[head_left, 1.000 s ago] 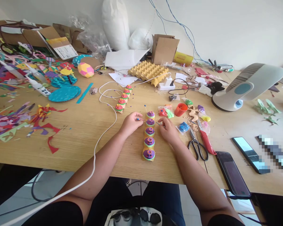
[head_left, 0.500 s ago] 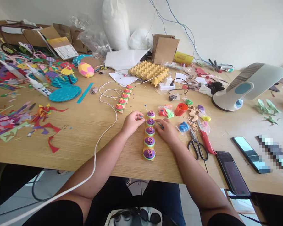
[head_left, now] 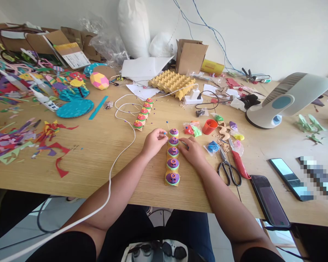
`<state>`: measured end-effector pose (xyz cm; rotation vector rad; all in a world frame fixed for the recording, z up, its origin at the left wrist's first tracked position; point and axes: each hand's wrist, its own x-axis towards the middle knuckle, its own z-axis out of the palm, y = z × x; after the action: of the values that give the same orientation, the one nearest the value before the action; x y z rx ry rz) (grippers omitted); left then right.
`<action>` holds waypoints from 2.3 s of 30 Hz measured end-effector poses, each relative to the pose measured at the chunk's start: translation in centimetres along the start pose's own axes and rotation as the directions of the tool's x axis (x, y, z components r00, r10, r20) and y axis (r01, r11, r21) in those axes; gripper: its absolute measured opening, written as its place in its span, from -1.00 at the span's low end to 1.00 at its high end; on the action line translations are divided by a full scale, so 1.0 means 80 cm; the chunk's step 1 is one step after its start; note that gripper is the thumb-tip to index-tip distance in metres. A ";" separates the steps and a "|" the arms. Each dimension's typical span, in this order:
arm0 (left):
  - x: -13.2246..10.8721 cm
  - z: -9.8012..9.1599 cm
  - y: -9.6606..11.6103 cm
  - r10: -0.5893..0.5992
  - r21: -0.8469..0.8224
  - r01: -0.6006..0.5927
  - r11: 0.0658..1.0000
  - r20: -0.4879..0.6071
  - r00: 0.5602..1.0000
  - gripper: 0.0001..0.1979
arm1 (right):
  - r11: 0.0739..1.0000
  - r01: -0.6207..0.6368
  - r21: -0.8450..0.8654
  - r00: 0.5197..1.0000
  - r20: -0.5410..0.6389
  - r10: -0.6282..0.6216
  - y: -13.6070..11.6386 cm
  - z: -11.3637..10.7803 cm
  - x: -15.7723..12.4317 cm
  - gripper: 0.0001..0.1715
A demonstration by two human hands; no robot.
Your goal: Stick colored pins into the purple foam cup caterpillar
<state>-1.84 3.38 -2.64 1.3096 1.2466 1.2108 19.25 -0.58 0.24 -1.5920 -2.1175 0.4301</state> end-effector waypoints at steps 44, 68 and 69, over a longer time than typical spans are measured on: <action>-0.006 -0.002 0.012 0.077 0.103 -0.084 0.991 0.062 0.995 -0.58 | 0.998 0.013 -0.053 1.000 0.019 -0.012 -0.003 0.002 0.001 -0.59; -0.005 -0.010 0.016 0.041 0.144 -0.048 0.988 0.053 0.998 -0.60 | 0.992 -0.004 0.123 0.995 -0.097 0.016 -0.001 -0.003 -0.002 -0.64; -0.005 -0.009 0.016 0.033 0.139 -0.041 0.989 0.058 0.998 -0.60 | 0.993 -0.003 0.121 0.995 -0.098 0.015 -0.001 -0.002 -0.002 -0.64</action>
<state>-2.47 2.87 -1.35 1.4652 1.2915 1.1214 19.33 -0.73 0.41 -1.5235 -1.9732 0.4635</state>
